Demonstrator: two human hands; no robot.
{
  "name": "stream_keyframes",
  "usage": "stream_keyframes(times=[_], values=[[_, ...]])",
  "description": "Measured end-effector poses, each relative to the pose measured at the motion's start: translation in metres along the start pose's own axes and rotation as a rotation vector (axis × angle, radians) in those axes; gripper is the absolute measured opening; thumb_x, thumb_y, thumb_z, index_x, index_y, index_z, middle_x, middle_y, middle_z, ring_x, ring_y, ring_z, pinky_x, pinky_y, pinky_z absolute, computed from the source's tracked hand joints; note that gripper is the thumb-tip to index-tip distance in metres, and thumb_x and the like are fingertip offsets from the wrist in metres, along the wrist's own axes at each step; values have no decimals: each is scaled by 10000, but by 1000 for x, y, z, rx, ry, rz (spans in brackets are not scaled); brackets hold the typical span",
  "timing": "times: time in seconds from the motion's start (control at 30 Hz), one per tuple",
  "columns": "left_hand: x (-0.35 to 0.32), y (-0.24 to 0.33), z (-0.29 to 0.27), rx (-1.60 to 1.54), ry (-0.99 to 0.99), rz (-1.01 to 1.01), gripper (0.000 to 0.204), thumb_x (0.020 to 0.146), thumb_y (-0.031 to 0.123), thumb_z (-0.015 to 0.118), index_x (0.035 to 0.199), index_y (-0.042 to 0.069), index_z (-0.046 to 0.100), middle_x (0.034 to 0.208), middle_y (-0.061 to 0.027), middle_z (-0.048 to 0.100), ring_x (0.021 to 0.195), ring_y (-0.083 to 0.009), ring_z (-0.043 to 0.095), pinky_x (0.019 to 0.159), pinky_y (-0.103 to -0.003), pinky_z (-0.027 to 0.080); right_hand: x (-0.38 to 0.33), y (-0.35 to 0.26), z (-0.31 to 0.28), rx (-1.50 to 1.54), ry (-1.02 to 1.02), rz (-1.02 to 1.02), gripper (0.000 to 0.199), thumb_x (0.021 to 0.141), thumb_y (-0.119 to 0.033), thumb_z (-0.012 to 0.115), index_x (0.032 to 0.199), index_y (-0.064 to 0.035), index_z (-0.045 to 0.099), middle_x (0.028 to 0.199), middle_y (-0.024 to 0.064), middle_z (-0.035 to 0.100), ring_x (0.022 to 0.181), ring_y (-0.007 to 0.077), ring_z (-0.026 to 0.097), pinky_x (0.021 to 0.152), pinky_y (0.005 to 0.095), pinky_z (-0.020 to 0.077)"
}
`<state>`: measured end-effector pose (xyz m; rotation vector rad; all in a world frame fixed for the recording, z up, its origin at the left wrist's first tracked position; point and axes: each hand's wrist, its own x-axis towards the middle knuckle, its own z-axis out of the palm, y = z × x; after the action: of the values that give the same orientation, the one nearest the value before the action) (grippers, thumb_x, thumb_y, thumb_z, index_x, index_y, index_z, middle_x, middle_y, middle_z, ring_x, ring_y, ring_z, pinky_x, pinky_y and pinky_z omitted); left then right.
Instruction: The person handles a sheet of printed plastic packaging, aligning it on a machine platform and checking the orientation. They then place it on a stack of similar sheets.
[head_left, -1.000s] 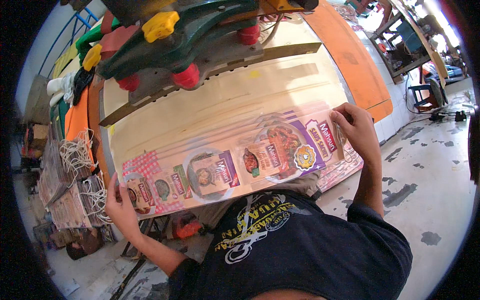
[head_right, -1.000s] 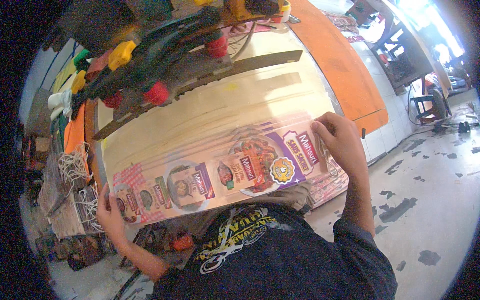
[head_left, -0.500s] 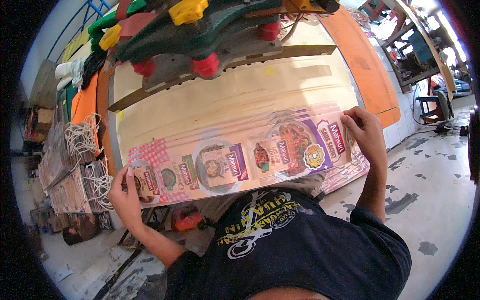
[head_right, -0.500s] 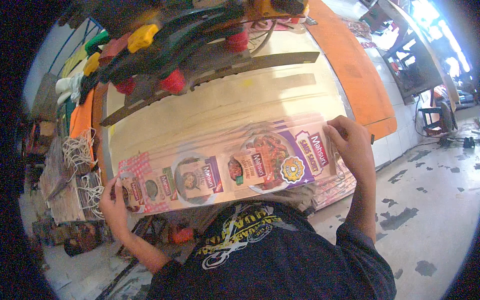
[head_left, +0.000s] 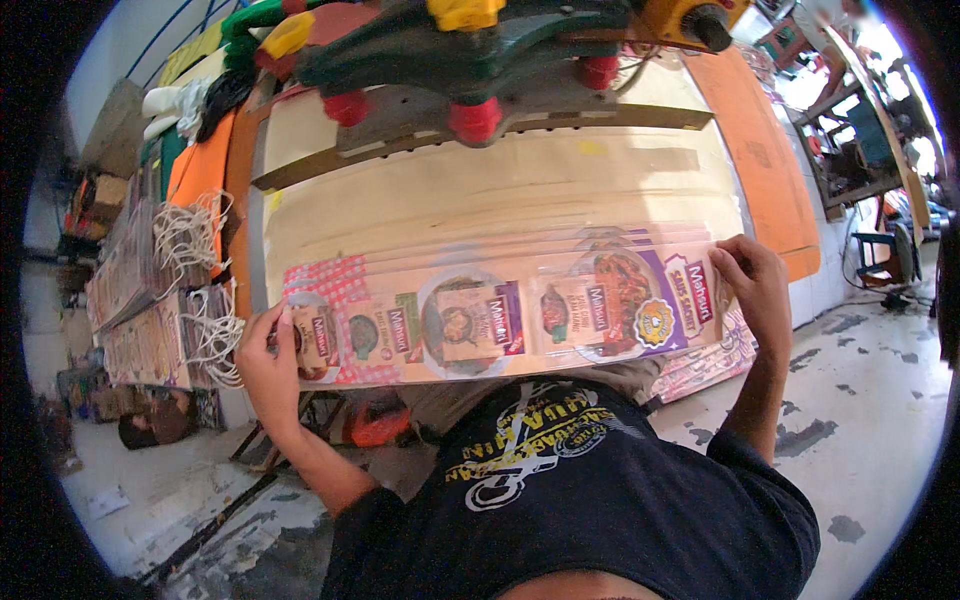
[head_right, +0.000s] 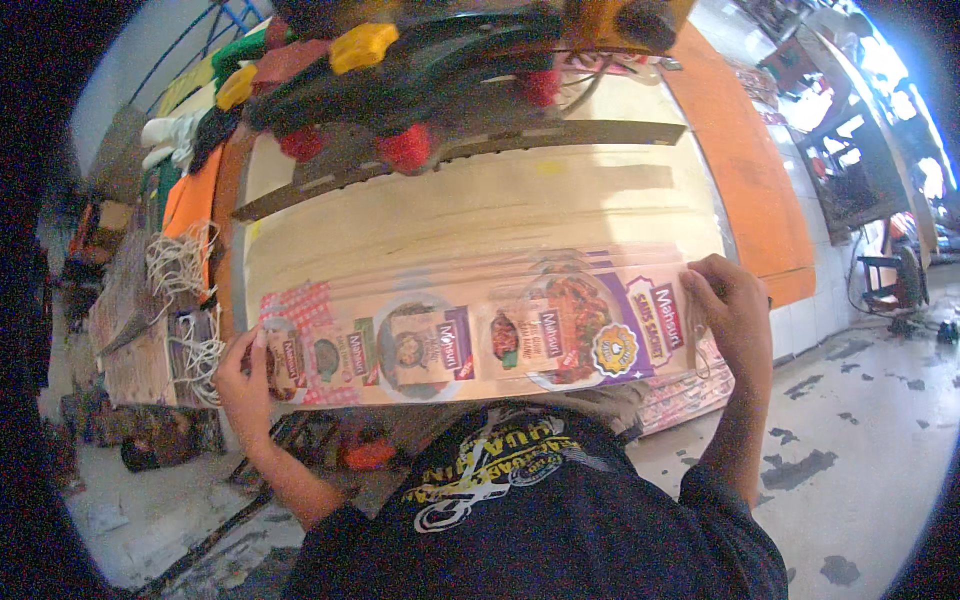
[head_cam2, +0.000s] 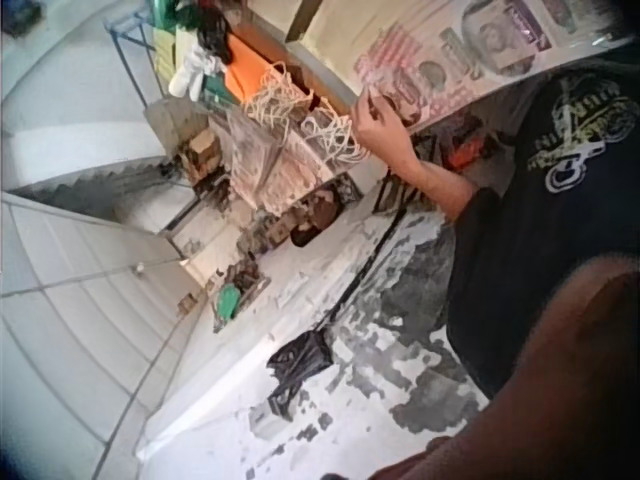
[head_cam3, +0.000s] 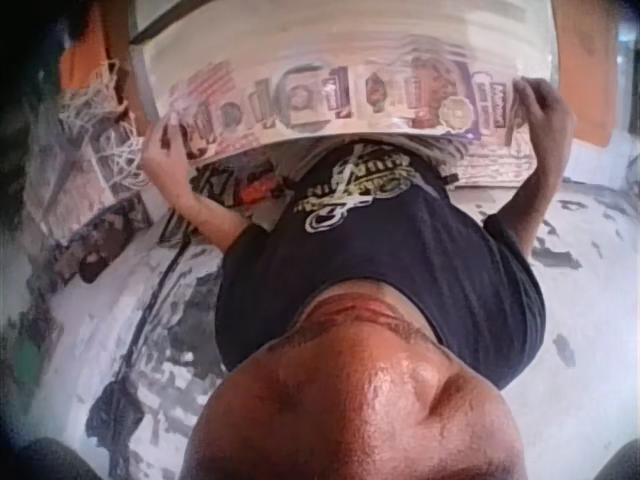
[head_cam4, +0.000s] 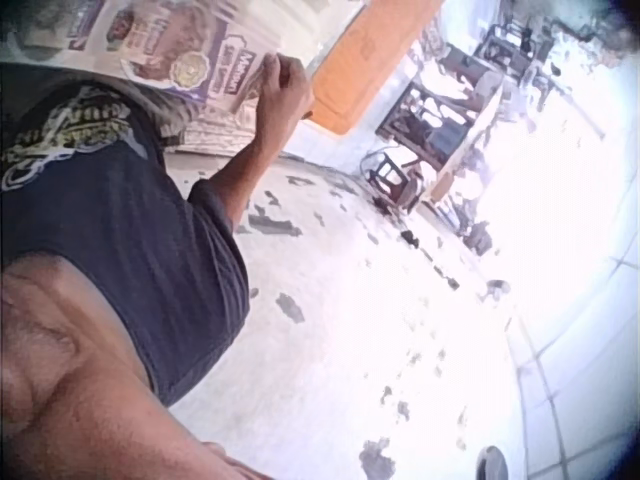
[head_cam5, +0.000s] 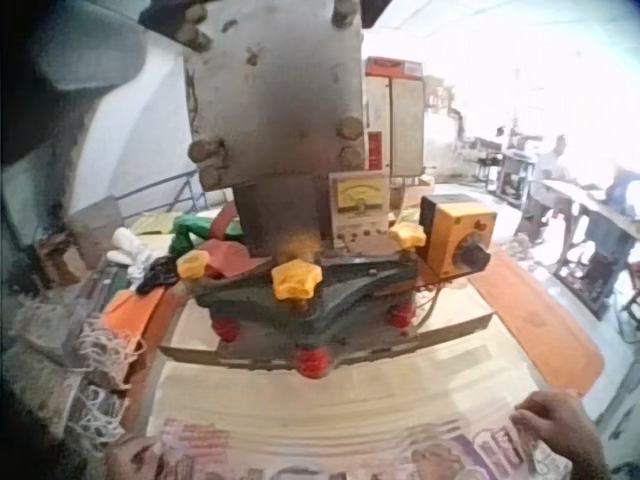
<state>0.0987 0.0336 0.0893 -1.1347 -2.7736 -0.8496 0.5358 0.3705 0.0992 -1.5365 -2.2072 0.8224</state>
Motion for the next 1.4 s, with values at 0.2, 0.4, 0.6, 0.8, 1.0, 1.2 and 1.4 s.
stream_keyframes(times=[0.2, 0.4, 0.6, 0.8, 1.0, 1.2, 1.4], values=[[-1, -5, 3, -37, -18, 5, 257, 1020, 120, 604, 1176, -59, 702, 1037, -186, 701, 961, -311, 671, 887, -398, 507, 1, 4, -1, -8, 14, -12, 265, 921, -217, 731, 979, 41, 751, 780, 156, 731, 706, 176, 696, 690, 331, 530], [-3, -12, 2, 20, -51, -6, 283, 1041, 141, 576, 1229, -30, 701, 1074, -159, 699, 980, -274, 665, 877, -382, 509, 1, -1, -5, 37, -6, 7, 258, 922, -209, 722, 980, 40, 752, 802, 184, 737, 709, 230, 706, 695, 355, 535], [-4, -21, 8, -115, -21, -71, 331, 1010, 104, 607, 1326, 22, 661, 981, -137, 703, 879, -229, 659, 821, -363, 524, 3, -5, -5, 7, -8, -13, 279, 926, -223, 716, 985, 48, 747, 803, 175, 735, 724, 208, 707, 698, 344, 532], [-7, -15, -1, -106, 19, -117, 421, 979, 96, 634, 1398, 59, 613, 902, -130, 696, 822, -209, 662, 794, -358, 536, 2, -1, -2, 27, -12, -56, 218, 921, -176, 726, 978, 33, 751, 821, 117, 738, 766, 149, 687, 748, 306, 536], [-8, 0, 0, -239, 75, -231, 476, 947, 71, 656, 1419, 63, 591, 872, -114, 689, 756, -178, 664, 724, -330, 545, 8, 28, 4, 186, -57, -73, 190, 953, -138, 717, 979, 51, 709, 790, 4, 652, 723, 69, 559, 649, 250, 460], [-20, -4, -3, -308, 133, -190, 471, 941, 58, 632, 1411, 58, 593, 905, -121, 717, 743, -178, 685, 721, -330, 559, 23, 57, 5, 118, -61, -120, 202, 990, -169, 687, 962, 31, 674, 792, 13, 605, 714, 90, 536, 647, 264, 439], [-21, -16, -1, -443, 155, -187, 341, 969, 76, 659, 1309, 48, 672, 977, -118, 748, 876, -161, 708, 773, -309, 549, 36, 60, 1, 150, -149, -106, 252, 1022, -225, 658, 934, 11, 662, 727, -23, 564, 637, 60, 486, 563, 239, 400]])
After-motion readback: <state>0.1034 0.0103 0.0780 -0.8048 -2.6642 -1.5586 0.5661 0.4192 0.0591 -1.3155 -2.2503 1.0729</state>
